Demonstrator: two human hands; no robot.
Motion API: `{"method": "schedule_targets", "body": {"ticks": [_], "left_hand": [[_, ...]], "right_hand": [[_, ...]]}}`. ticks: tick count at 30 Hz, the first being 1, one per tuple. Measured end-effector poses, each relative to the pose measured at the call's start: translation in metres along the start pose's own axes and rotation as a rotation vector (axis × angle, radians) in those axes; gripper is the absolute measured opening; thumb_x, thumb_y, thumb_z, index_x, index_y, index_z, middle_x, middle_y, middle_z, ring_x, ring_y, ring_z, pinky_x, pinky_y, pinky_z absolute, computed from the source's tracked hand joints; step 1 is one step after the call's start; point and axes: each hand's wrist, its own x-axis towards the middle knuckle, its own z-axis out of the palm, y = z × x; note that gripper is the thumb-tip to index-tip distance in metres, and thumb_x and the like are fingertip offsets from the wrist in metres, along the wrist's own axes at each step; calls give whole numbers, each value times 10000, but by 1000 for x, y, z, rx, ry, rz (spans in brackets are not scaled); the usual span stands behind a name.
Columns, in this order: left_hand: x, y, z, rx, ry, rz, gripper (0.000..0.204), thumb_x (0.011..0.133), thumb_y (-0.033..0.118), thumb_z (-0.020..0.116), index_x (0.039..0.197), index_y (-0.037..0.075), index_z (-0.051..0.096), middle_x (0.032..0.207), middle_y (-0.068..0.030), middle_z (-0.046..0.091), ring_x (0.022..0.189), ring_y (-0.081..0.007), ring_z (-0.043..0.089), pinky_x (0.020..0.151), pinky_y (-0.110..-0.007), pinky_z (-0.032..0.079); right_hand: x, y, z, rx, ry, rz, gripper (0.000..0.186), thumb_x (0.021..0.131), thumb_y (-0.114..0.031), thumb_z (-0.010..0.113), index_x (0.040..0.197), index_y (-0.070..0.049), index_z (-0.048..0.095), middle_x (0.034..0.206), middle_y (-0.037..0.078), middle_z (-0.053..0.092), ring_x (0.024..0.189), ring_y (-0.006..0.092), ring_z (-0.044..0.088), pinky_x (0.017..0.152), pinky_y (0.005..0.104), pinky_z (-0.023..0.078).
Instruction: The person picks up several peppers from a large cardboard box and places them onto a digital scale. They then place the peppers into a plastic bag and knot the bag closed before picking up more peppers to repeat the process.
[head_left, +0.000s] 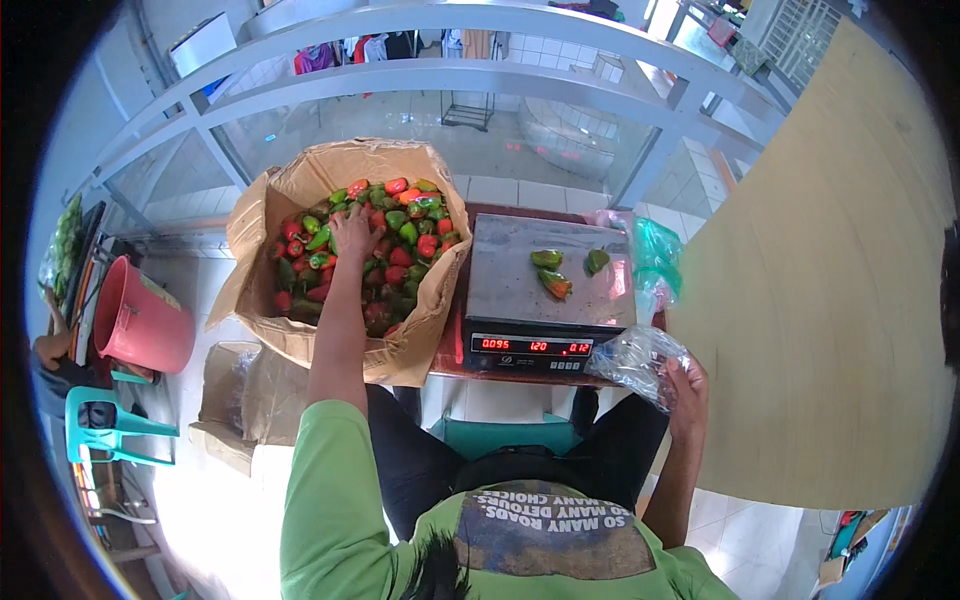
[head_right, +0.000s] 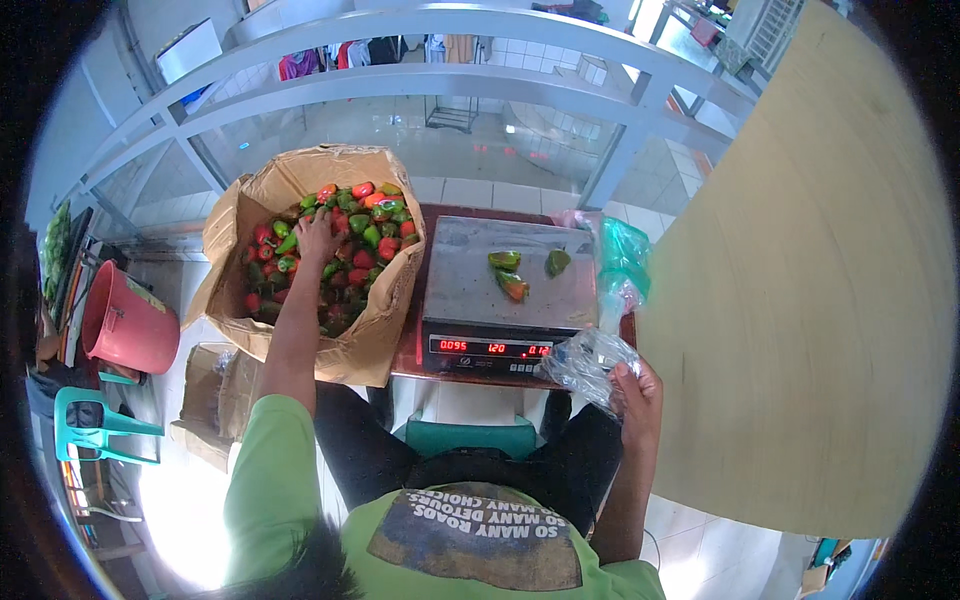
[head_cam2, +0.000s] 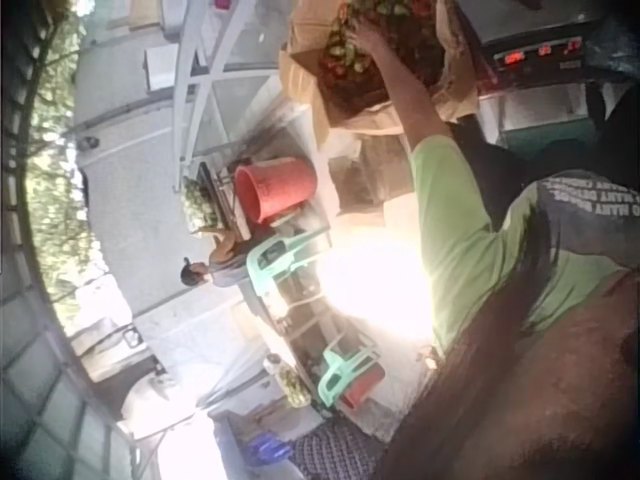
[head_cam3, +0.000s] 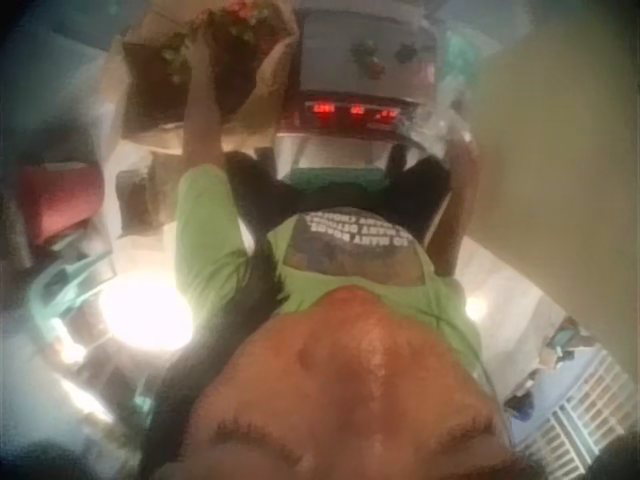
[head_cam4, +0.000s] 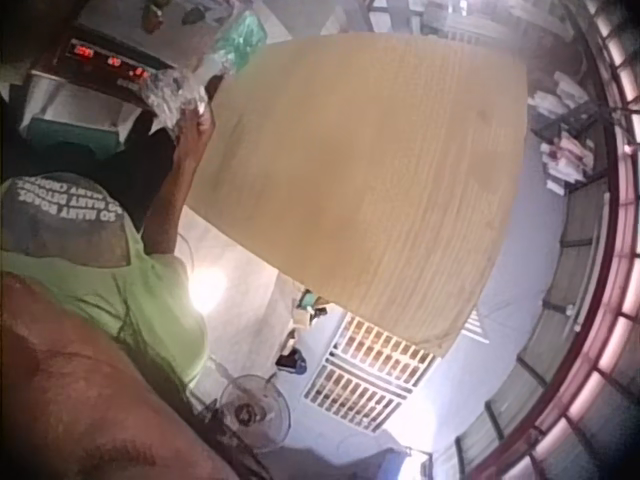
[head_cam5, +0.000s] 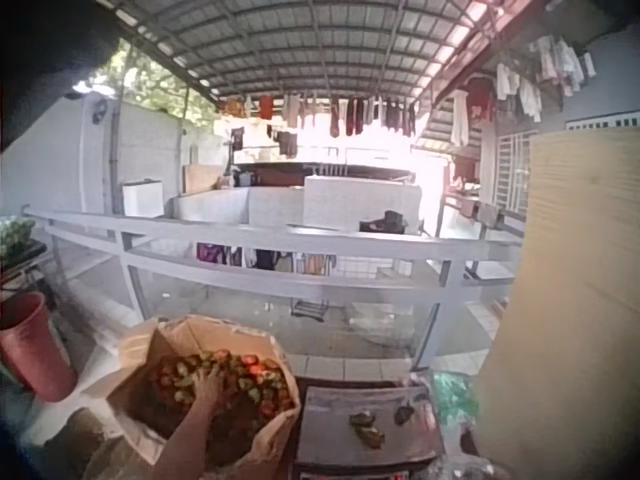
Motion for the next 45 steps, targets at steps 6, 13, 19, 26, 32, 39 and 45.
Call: {"method": "schedule_targets", "body": {"ticks": [6, 13, 19, 26, 32, 39, 45], "left_hand": [[1, 0, 21, 47, 95, 9, 484, 793, 411, 541, 1150, 87, 512, 1207, -66, 435, 1089, -368, 404, 911, -482, 325], [35, -70, 55, -445, 245, -160, 464, 821, 466, 475, 1081, 89, 552, 1153, -118, 437, 1052, -330, 445, 892, -469, 335], [25, 27, -43, -1126, 496, 308, 278, 831, 258, 558, 920, -5, 576, 959, -145, 524, 903, -271, 509, 816, -341, 398], [-88, 223, -103, -821, 214, 820, 320, 733, 191, 607, 964, -9, 511, 1092, -139, 453, 1017, -332, 415, 879, -412, 346], [-123, 292, -73, -620, 100, 1025, 382, 714, 211, 600, 975, -56, 520, 1105, -129, 411, 981, -329, 409, 882, -418, 338], [-129, 303, -48, -481, 26, 927, 406, 740, 249, 592, 1000, -58, 534, 1159, -144, 413, 1038, -376, 418, 934, -486, 292], [-136, 296, -63, -442, 54, 890, 375, 737, 243, 607, 1034, 20, 555, 1269, -149, 396, 1147, -372, 395, 983, -520, 229]], "right_hand": [[-1, 3, -13, 53, -10, 9, 181, 844, -247, 579, 804, -74, 548, 596, -64, 467, 432, -3, 325, 395, 172, 219], [0, 4, -30, 92, 30, -36, 190, 832, -259, 600, 804, -76, 556, 638, -55, 505, 452, 3, 353, 402, 174, 241], [-3, 5, -37, 67, 104, -65, 192, 832, -265, 600, 799, -80, 559, 616, -58, 489, 441, 1, 333, 399, 176, 240], [-4, 3, -33, 111, 119, -85, 205, 839, -268, 592, 751, -90, 539, 543, -75, 423, 423, 0, 296, 392, 181, 216], [-11, 10, -50, 123, 159, -73, 214, 842, -271, 588, 739, -91, 532, 514, -86, 374, 416, 0, 273, 389, 191, 202], [-11, 12, -45, 107, 197, -64, 212, 835, -272, 596, 747, -89, 538, 526, -81, 402, 421, 5, 294, 396, 186, 213], [-8, 13, -53, 91, 104, -51, 159, 841, -270, 582, 846, -114, 548, 629, -60, 502, 472, 12, 416, 400, 172, 316]]}}
